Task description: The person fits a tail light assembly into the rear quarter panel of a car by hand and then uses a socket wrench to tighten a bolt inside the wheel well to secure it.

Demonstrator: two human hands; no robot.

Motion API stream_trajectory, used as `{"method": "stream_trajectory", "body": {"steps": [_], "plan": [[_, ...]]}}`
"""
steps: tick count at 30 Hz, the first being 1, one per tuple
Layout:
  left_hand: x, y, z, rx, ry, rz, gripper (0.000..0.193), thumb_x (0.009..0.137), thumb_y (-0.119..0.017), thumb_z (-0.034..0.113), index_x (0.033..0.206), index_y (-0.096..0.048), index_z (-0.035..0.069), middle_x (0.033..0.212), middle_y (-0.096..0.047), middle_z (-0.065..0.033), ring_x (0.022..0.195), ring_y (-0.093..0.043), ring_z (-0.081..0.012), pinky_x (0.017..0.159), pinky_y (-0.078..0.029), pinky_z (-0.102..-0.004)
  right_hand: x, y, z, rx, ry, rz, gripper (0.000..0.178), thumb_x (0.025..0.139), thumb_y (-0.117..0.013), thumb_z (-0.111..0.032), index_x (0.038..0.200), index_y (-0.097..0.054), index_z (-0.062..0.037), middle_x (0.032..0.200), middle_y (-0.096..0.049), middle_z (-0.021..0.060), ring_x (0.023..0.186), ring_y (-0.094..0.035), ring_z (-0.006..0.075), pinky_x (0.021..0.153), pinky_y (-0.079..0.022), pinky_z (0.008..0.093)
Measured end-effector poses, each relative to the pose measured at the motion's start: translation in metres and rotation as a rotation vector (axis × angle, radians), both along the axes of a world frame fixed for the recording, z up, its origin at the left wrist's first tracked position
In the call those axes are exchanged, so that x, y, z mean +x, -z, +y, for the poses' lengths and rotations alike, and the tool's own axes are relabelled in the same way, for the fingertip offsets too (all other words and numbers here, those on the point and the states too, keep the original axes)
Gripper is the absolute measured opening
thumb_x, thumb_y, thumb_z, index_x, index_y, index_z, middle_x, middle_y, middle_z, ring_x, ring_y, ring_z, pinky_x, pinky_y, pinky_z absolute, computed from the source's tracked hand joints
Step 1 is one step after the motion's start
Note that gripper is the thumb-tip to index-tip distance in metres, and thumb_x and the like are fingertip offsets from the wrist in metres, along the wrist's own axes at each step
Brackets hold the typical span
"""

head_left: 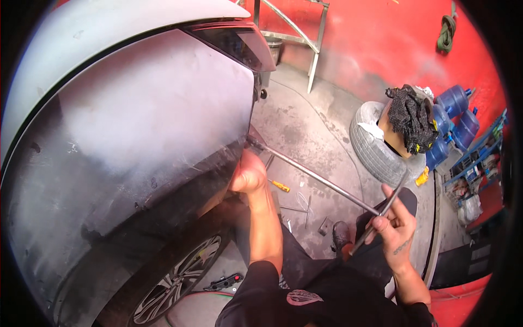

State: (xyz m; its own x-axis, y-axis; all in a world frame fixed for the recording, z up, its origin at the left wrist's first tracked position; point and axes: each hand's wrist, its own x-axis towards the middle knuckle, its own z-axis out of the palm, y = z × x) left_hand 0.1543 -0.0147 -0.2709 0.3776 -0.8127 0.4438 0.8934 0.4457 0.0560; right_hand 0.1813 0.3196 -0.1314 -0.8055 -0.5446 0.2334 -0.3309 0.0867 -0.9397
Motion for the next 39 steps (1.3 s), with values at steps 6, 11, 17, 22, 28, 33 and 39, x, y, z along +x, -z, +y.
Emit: {"method": "stream_trajectory", "body": {"steps": [6,11,17,22,28,33,39], "plan": [[-0.008,0.01,-0.006,-0.03,0.018,0.034,0.059,0.086,-0.061,0.041,0.131,-0.055,0.003,0.141,-0.052,-0.0089,0.131,-0.046,-0.0274,0.115,-0.031,-0.0456,-0.017,0.021,0.003,-0.075,0.12,-0.013,0.061,0.095,-0.064,-0.013,0.148,-0.04,0.0049,0.075,-0.067,0.0119,0.06,-0.066,0.0188,0.057,-0.055,0.0297],[-0.01,-0.018,0.001,0.008,0.013,0.079,0.04,0.084,-0.057,0.032,0.103,-0.067,-0.001,0.111,-0.065,-0.0101,0.112,-0.058,-0.0245,0.103,-0.041,-0.0406,-0.029,0.021,0.027,0.293,-0.124,0.552,0.051,0.085,-0.062,-0.001,0.134,-0.054,0.0117,0.095,-0.072,0.02,0.088,-0.071,0.0249,0.075,-0.056,0.0322],[-0.002,-0.024,0.002,0.136,0.142,0.058,0.031,0.076,-0.059,0.022,0.085,-0.073,-0.005,0.1,-0.07,-0.0129,0.105,-0.062,-0.0228,0.1,-0.043,-0.0394,-0.031,0.012,0.024,0.568,-0.264,0.836,0.05,0.095,-0.065,-0.028,0.128,-0.059,0.0091,0.077,-0.064,0.0119,0.064,-0.063,0.024,0.059,-0.05,0.0336],[0.003,-0.038,0.012,0.152,0.173,0.064,0.026,0.071,-0.061,0.018,0.084,-0.073,-0.001,0.103,-0.068,-0.0119,0.109,-0.06,-0.0225,0.103,-0.041,-0.0421,-0.038,0.015,0.023,0.072,-0.097,-0.306,0.049,0.102,-0.058,-0.041,0.109,-0.068,0.0071,0.07,-0.058,0.0029,0.054,-0.052,0.0111,0.05,-0.041,0.0224],[0.004,-0.045,0.014,0.062,0.059,0.069,0.026,0.071,-0.062,0.016,0.088,-0.074,0.0,0.106,-0.069,-0.0106,0.11,-0.059,-0.0234,0.105,-0.04,-0.0424,-0.018,0.02,0.007,0.176,0.047,0.031,0.058,0.097,-0.066,-0.035,0.138,-0.053,0.0034,0.075,-0.065,0.0086,0.051,-0.058,0.0137,0.05,-0.047,0.023],[0.005,-0.046,0.011,0.091,0.036,0.065,0.027,0.071,-0.062,0.016,0.089,-0.074,0.0,0.108,-0.069,-0.011,0.112,-0.06,-0.0243,0.105,-0.04,-0.0427,-0.017,0.006,-0.008,-0.054,0.156,-0.006,0.083,0.095,-0.07,-0.03,0.156,-0.024,0.0019,0.065,-0.063,0.0088,0.038,-0.051,0.0111,0.038,-0.039,0.0213],[0.005,-0.038,0.007,0.068,0.083,0.073,0.027,0.071,-0.062,0.015,0.089,-0.074,0.0,0.108,-0.069,-0.0115,0.111,-0.06,-0.0246,0.104,-0.041,-0.0428,-0.026,0.015,0.025,0.256,-0.144,0.68,0.047,0.097,-0.062,-0.011,0.139,-0.05,0.0062,0.093,-0.065,0.0187,0.073,-0.067,0.0265,0.066,-0.056,0.0333]]}}
